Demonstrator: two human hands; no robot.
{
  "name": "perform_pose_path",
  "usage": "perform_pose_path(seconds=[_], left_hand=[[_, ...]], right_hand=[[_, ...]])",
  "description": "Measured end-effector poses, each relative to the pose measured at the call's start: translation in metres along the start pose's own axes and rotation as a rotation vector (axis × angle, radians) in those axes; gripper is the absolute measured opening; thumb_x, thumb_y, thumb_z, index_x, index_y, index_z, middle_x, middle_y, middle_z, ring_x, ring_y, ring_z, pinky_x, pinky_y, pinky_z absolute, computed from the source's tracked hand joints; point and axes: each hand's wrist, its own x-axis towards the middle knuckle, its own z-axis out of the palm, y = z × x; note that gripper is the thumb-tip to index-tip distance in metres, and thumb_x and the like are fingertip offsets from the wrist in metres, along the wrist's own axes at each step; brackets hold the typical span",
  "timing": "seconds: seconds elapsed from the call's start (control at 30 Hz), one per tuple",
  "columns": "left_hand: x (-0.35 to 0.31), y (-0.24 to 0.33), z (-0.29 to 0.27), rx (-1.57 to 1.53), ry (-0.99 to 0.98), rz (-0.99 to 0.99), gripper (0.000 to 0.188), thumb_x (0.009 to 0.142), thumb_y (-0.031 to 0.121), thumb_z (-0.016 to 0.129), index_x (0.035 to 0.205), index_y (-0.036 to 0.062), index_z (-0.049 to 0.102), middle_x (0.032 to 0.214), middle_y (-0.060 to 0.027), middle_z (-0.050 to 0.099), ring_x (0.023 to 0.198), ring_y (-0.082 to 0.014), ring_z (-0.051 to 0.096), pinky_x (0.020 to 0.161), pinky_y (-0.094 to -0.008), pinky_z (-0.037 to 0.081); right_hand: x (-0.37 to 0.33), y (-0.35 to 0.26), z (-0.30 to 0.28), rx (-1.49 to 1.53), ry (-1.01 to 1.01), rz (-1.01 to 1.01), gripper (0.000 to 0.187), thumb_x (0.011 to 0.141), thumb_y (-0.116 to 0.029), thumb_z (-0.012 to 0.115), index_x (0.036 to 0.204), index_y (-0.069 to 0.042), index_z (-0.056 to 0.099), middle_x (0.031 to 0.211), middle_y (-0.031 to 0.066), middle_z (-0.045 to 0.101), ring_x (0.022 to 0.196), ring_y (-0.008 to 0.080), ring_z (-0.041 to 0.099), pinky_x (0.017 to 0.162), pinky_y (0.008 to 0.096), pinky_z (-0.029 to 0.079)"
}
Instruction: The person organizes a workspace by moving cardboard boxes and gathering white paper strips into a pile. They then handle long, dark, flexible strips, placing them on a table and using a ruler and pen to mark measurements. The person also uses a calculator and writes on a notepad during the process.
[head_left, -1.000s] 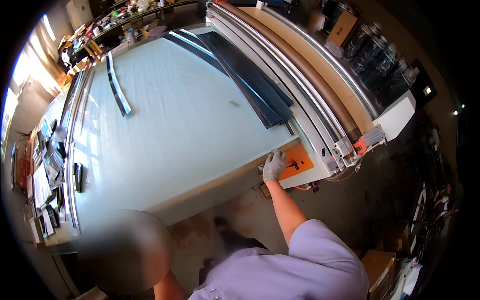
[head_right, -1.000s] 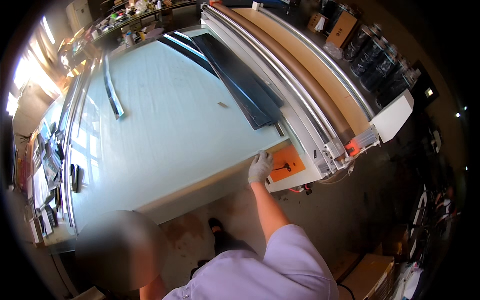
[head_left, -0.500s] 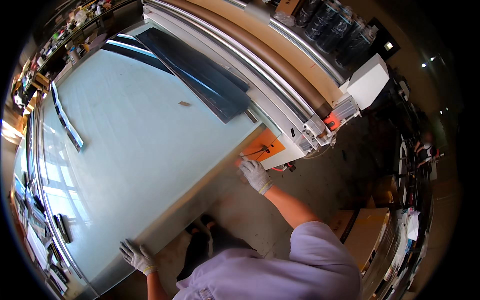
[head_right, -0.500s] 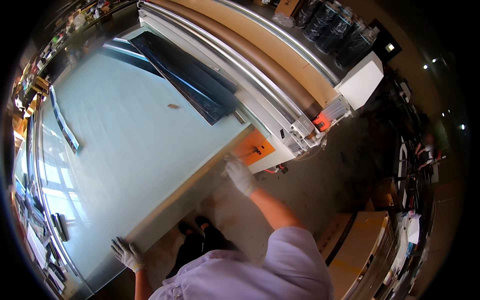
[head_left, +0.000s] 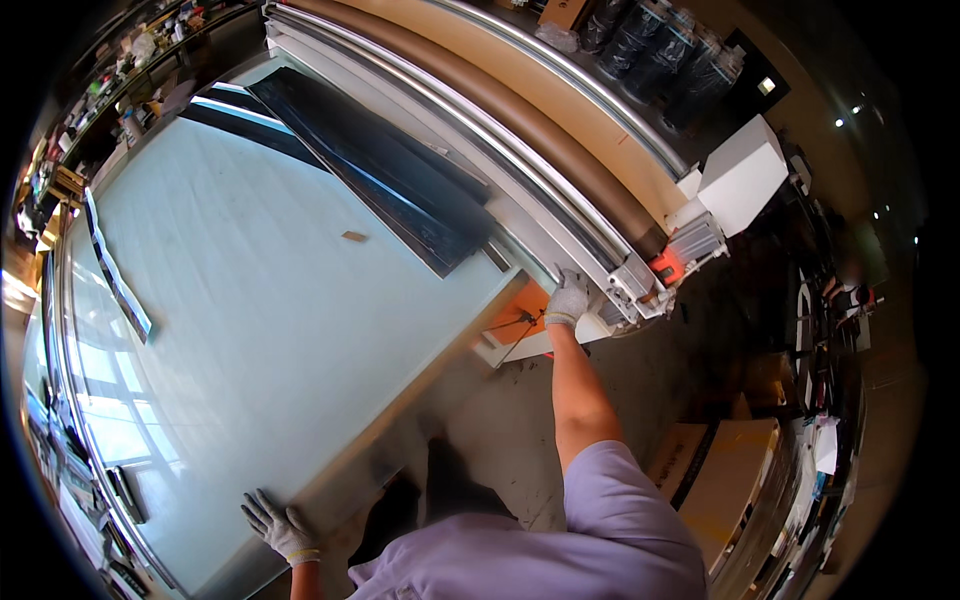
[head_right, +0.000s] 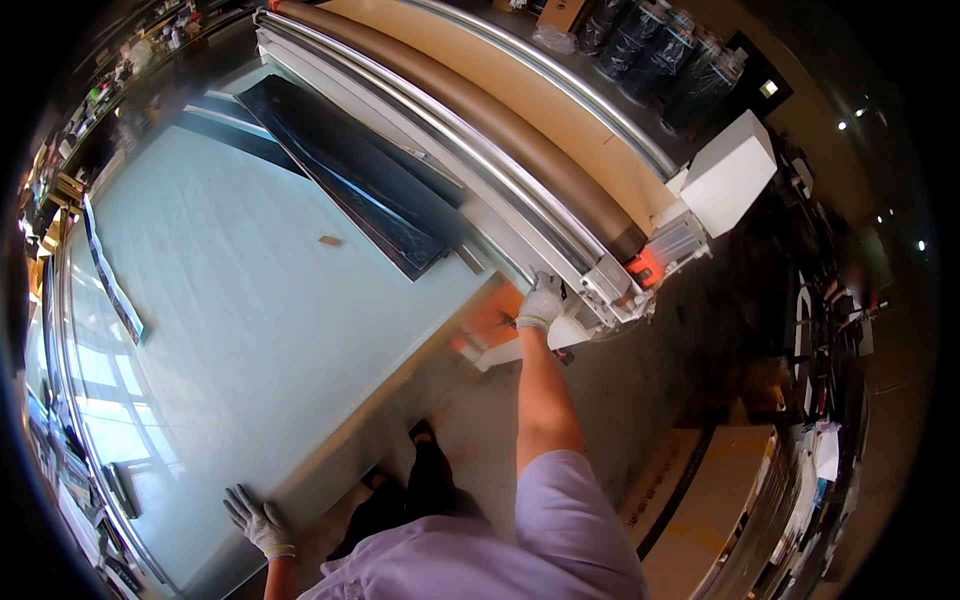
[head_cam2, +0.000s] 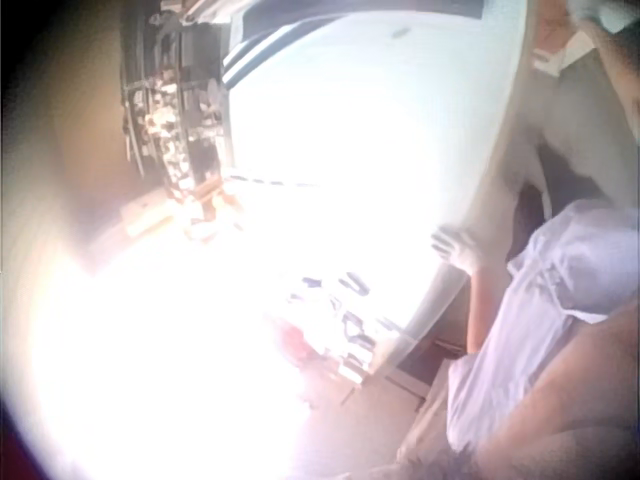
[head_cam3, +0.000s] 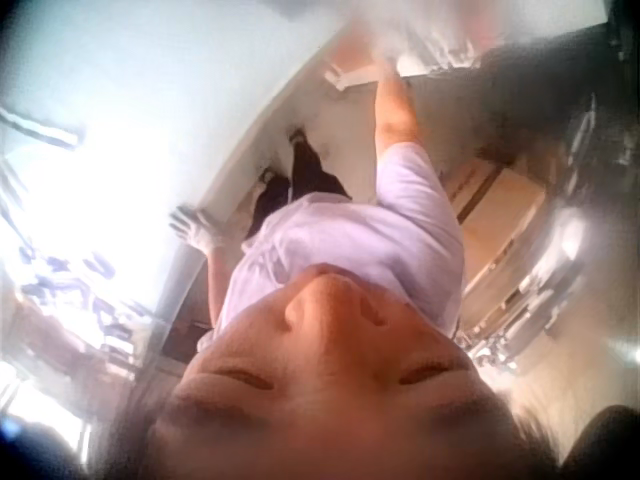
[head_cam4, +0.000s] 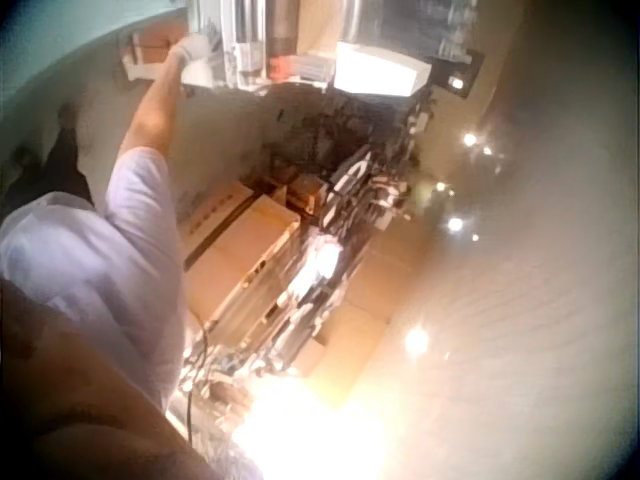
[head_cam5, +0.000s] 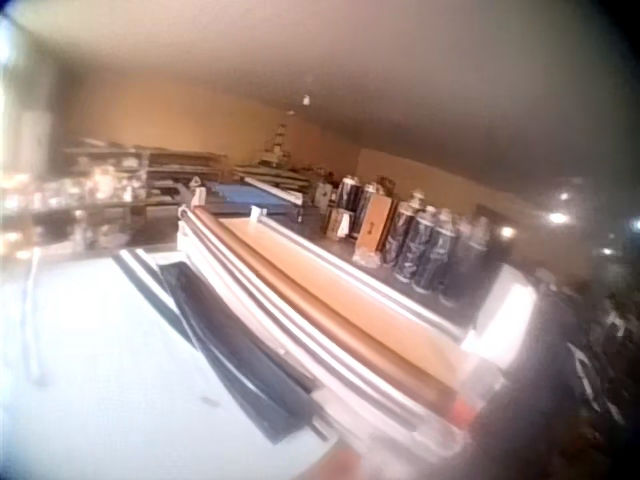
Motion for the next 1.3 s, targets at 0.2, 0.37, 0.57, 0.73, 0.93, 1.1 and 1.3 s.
perform_pose_path(seconds=[0.2,0.37,0.57,0.73,0.93,1.1,1.3], left_hand=[[0.02,0.028,-0.012,-0.056,-0.032,-0.03,0.074,0.087,0.027,0.051,0.154,0.0062,0.026,0.161,-0.0188,0.021,0.148,-0.0418,0.016,0.122,-0.0507,0.014],[0.018,0.027,-0.013,-0.066,-0.047,-0.092,0.073,0.086,0.028,0.051,0.152,0.0053,0.031,0.16,-0.0202,0.023,0.147,-0.043,0.017,0.121,-0.0524,0.016],[0.024,0.029,-0.018,-0.146,-0.003,-0.037,0.074,0.085,0.03,0.053,0.152,0.0053,0.033,0.159,-0.0209,0.024,0.147,-0.0447,0.018,0.12,-0.0547,0.016],[0.024,0.027,-0.02,-0.159,0.007,-0.029,0.073,0.085,0.03,0.055,0.151,0.0062,0.035,0.159,-0.0215,0.026,0.147,-0.0452,0.019,0.119,-0.0553,0.016],[0.02,0.029,-0.021,-0.174,0.019,-0.062,0.073,0.085,0.03,0.054,0.151,0.0063,0.035,0.159,-0.0204,0.026,0.147,-0.0443,0.019,0.12,-0.0548,0.016],[0.022,0.032,-0.021,-0.145,0.011,-0.04,0.072,0.087,0.033,0.052,0.152,0.007,0.033,0.159,-0.0196,0.025,0.146,-0.0444,0.019,0.12,-0.0541,0.017],[0.02,0.032,-0.016,-0.085,0.0,-0.023,0.067,0.094,0.035,0.045,0.153,0.0076,0.029,0.16,-0.0175,0.024,0.147,-0.0408,0.018,0.12,-0.0505,0.018]], right_hand=[[0.008,0.005,0.009,-0.08,-0.095,-0.027,0.025,0.084,-0.013,0.068,0.109,-0.013,0.068,0.094,0.0146,0.065,0.087,0.0354,0.064,0.074,0.0462,0.052],[0.002,-0.06,-0.03,0.03,-0.11,-0.033,0.024,0.084,-0.013,0.066,0.108,-0.01,0.066,0.104,0.016,0.062,0.092,0.0368,0.061,0.078,0.0462,0.051],[-0.061,-0.276,-0.007,0.577,-0.316,-0.637,0.031,0.085,-0.014,0.067,0.115,-0.008,0.063,0.113,0.0125,0.058,0.102,0.0313,0.057,0.087,0.0437,0.047],[-0.051,-0.373,0.01,0.32,-0.332,-0.536,0.039,0.085,-0.017,0.067,0.122,-0.012,0.058,0.123,0.0077,0.054,0.098,0.0291,0.056,0.083,0.0428,0.046],[-0.122,-0.269,-0.062,0.593,-0.637,-1.08,0.049,0.083,-0.026,0.067,0.13,-0.018,0.056,0.129,0.0058,0.052,0.113,0.0296,0.052,0.095,0.0447,0.044],[-0.154,-0.149,-0.117,0.718,-0.794,-1.251,0.05,0.083,-0.033,0.067,0.126,-0.009,0.059,0.134,0.0092,0.053,0.125,0.0292,0.049,0.105,0.0443,0.041],[-0.185,-0.105,-0.119,0.697,-0.583,-1.367,0.023,0.083,-0.016,0.062,0.103,-0.005,0.066,0.108,0.0066,0.061,0.105,0.0268,0.058,0.091,0.0403,0.049]])
